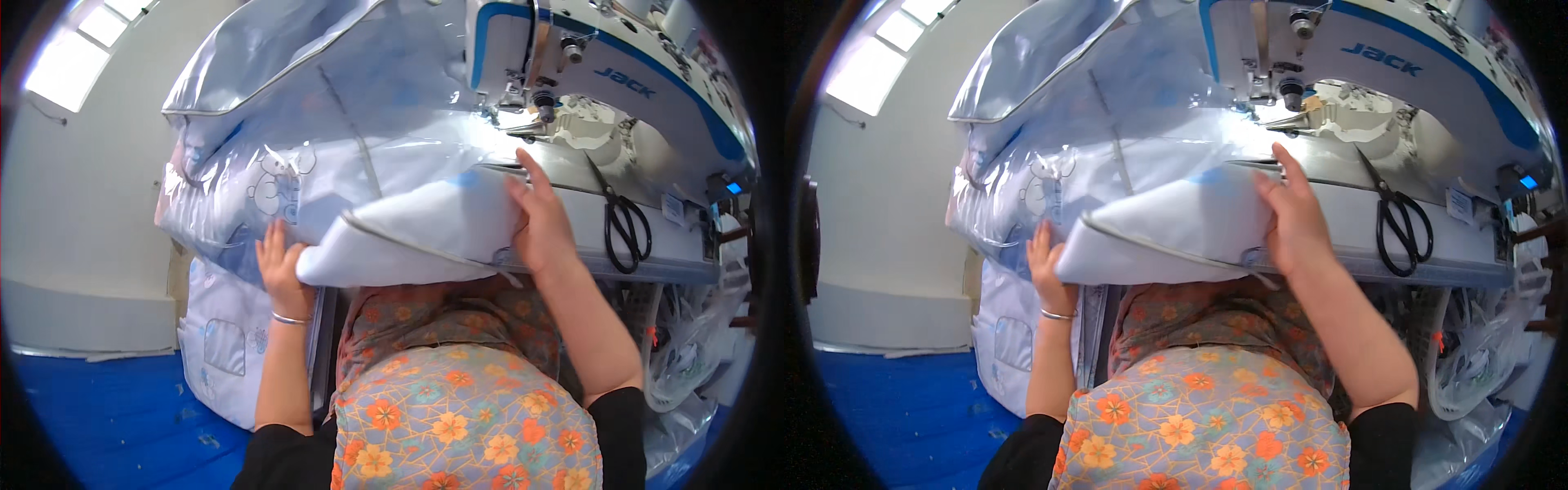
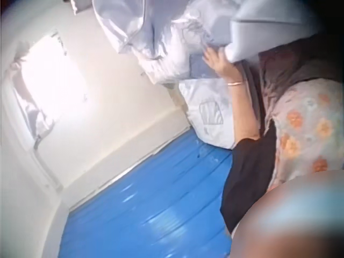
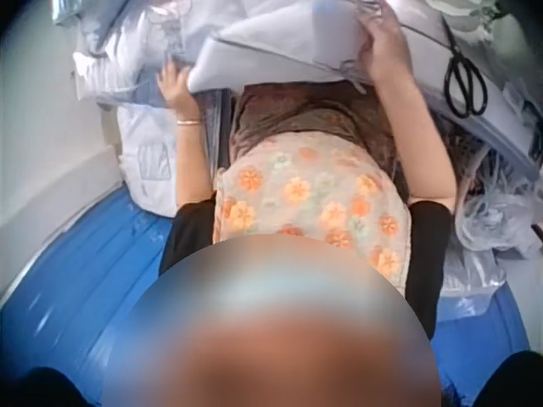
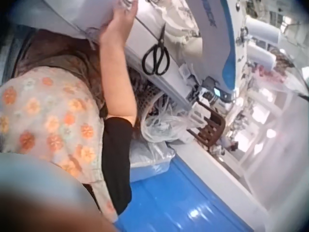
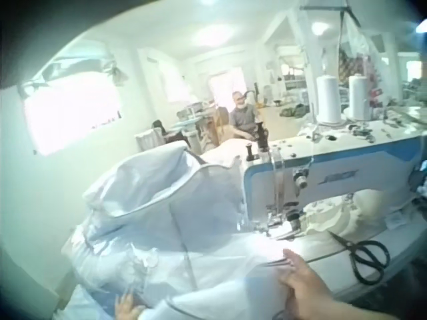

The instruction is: Sewing fabric pieces together using an industrial sewing machine.

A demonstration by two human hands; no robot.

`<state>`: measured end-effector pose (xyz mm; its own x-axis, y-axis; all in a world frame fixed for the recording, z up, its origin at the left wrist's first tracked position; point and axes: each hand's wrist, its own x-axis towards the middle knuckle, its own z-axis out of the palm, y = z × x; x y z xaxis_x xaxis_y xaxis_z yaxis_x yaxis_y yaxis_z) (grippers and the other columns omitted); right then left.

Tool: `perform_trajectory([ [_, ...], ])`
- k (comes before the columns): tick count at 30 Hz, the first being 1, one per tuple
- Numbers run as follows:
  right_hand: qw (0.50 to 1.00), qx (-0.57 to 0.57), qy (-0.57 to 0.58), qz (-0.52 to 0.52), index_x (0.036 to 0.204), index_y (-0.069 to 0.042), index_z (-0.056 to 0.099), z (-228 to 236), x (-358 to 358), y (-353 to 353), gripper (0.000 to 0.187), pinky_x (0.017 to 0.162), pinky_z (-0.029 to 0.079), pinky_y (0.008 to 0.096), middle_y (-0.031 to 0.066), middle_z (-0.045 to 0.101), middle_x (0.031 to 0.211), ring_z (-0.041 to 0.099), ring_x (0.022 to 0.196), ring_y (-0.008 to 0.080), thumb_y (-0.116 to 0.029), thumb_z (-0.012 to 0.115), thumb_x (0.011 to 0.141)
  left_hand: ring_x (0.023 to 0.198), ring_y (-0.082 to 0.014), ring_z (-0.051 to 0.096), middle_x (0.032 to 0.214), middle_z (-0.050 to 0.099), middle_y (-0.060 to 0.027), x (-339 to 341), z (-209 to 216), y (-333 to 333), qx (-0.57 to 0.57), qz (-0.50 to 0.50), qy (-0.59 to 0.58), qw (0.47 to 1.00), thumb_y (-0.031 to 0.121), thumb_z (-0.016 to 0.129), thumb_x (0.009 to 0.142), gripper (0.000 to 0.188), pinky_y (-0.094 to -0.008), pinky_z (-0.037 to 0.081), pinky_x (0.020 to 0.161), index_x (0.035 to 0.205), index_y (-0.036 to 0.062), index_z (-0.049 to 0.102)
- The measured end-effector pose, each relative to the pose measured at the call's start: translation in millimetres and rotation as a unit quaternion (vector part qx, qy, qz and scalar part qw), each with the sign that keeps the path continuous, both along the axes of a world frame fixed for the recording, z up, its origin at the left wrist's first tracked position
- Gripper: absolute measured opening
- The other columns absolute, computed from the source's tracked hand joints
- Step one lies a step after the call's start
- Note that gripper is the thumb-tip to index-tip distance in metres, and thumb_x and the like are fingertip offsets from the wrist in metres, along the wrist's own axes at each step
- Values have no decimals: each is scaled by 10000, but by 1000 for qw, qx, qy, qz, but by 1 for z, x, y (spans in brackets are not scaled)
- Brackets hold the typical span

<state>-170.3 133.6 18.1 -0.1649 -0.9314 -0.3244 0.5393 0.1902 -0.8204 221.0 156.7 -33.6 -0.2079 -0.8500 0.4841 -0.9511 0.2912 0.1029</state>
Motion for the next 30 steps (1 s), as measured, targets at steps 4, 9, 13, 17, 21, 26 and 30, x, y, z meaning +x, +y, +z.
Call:
perform_trajectory([
  [4,985,-76,-156,-2,1448,-73,465,-11,31,37,538,987,444,307,37,614,1232,575,1126,166,-261,642,976,1404,-419,431,1489,501,-210,26,39,-46,21,-37,-25,999,92,610,829,283,-602,236,1176,1088,66,720],
  [9,968,-113,-142,172,1448,-32,444,-13,95,42,613,1121,371,374,91,523,1422,508,1292,203,-186,715,920,1414,-388,433,1498,496,-195,28,75,-150,-24,-11,-113,993,58,624,842,335,-601,230,1183,1150,117,742],
  [13,953,-164,-141,211,1387,9,513,-9,142,-12,549,1098,399,365,91,605,1323,546,1247,197,-151,725,906,1430,-333,414,1521,475,-162,18,96,-238,-143,-57,-182,971,5,604,808,434,-544,242,1202,1215,121,700],
  [17,961,-24,-239,140,1356,12,544,-14,147,-24,506,1079,417,362,79,623,1293,560,1224,200,-143,723,909,1366,-356,464,1444,537,-174,24,111,-222,-96,-113,-139,979,26,598,790,398,-465,315,1171,1172,88,695],
  [21,965,-38,-171,197,1384,11,524,-36,120,32,510,1056,442,350,82,612,1319,586,1197,208,-127,688,922,1161,-395,616,1204,688,-196,38,141,-128,365,-43,-50,929,152,611,696,511,-398,466,1005,1184,5,648],
  [26,960,-3,-74,270,1381,12,529,-67,84,72,495,1024,463,344,79,619,1291,581,1177,178,-164,652,935,1264,-299,569,1355,605,-222,-30,150,-102,446,-111,273,845,477,652,865,703,-357,411,1073,1317,-56,584],
  [30,960,-7,-49,274,1354,22,550,-72,79,78,496,993,466,330,78,623,1255,581,1136,164,-194,671,924,1253,-351,572,1321,596,-285,-111,103,-158,343,-19,-12,939,457,665,853,707,-401,438,1055,1324,-57,546],
])
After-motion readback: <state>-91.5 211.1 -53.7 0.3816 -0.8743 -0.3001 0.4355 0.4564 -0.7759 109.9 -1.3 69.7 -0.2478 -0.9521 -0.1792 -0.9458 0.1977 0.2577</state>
